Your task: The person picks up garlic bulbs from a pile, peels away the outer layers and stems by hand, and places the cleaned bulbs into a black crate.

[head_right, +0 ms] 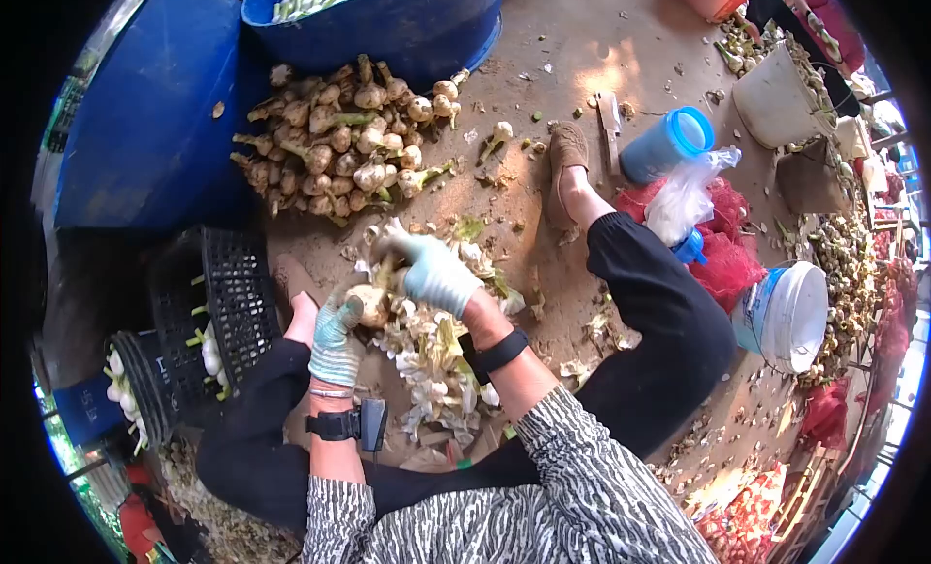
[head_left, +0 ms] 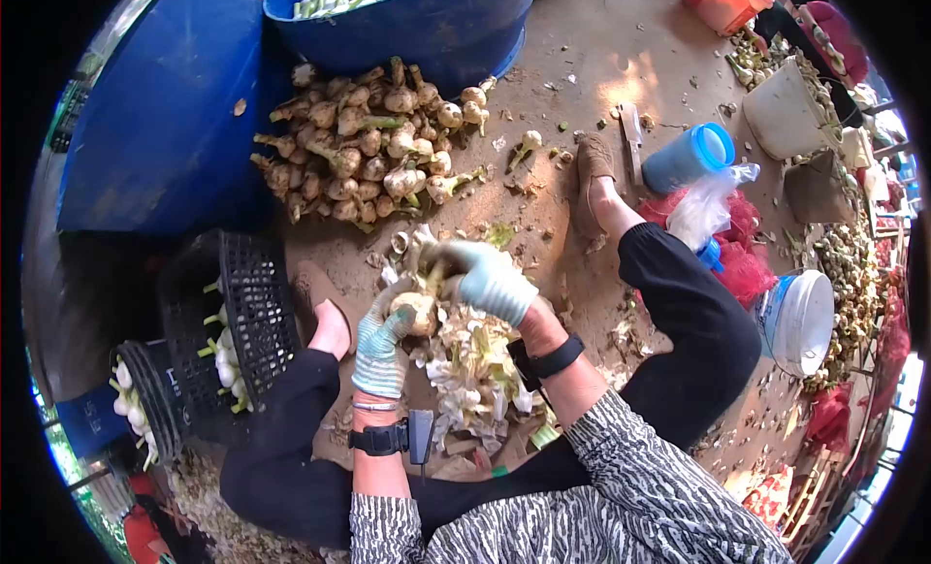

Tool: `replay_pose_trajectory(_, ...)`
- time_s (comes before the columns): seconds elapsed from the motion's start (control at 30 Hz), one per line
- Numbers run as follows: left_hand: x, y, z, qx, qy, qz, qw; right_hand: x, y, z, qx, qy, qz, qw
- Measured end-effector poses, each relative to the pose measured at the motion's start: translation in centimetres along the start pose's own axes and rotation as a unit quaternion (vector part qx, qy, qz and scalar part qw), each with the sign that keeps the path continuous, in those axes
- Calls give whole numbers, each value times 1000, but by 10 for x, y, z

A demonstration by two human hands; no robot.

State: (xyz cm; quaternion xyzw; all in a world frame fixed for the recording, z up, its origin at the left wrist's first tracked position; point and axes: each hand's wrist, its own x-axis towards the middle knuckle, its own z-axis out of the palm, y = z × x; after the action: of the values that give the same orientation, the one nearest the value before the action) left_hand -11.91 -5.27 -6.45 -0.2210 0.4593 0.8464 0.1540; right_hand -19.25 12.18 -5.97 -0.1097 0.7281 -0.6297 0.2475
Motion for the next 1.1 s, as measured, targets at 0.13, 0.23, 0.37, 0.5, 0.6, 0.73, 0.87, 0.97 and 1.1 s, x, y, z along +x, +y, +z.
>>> replay_pose_trajectory(0.13, -31, 2, 7, 124, 57, 135, 981, -36, -8, 16, 348, 67, 161, 921)
replay_pose_trajectory(0.23, -52, -5, 27, 272, 50, 165, 947, -54, -5, 46, 186, 97, 61, 976)
replay_pose_trajectory(0.37, -71, -10, 26, 406, 68, 241, 879, -69, -8, 53, 187, 83, 81, 975)
replay_pose_trajectory(0.5, -82, -20, 19, 351, 84, 163, 918, -84, -8, 53, 150, 42, 21, 988)
replay_pose_trajectory(0.6, -92, -21, 21, 316, 80, 162, 932, -95, -10, 53, 186, 10, 46, 981)
replay_pose_trajectory(0.73, -98, -18, 22, 300, 73, 163, 937, -107, -5, 55, 260, -1, 81, 962)
replay_pose_trajectory(0.87, -101, -20, 22, 226, 58, 131, 963, -113, -8, 51, 293, -17, 111, 949)
replay_pose_trajectory(0.97, -105, -18, 17, 156, 37, 88, 983, -117, -18, 44, 287, -50, 104, 951)
replay_pose_trajectory(1.1, -111, -13, 7, -49, -5, -35, 998, -120, -32, 40, 232, -52, 120, 964)
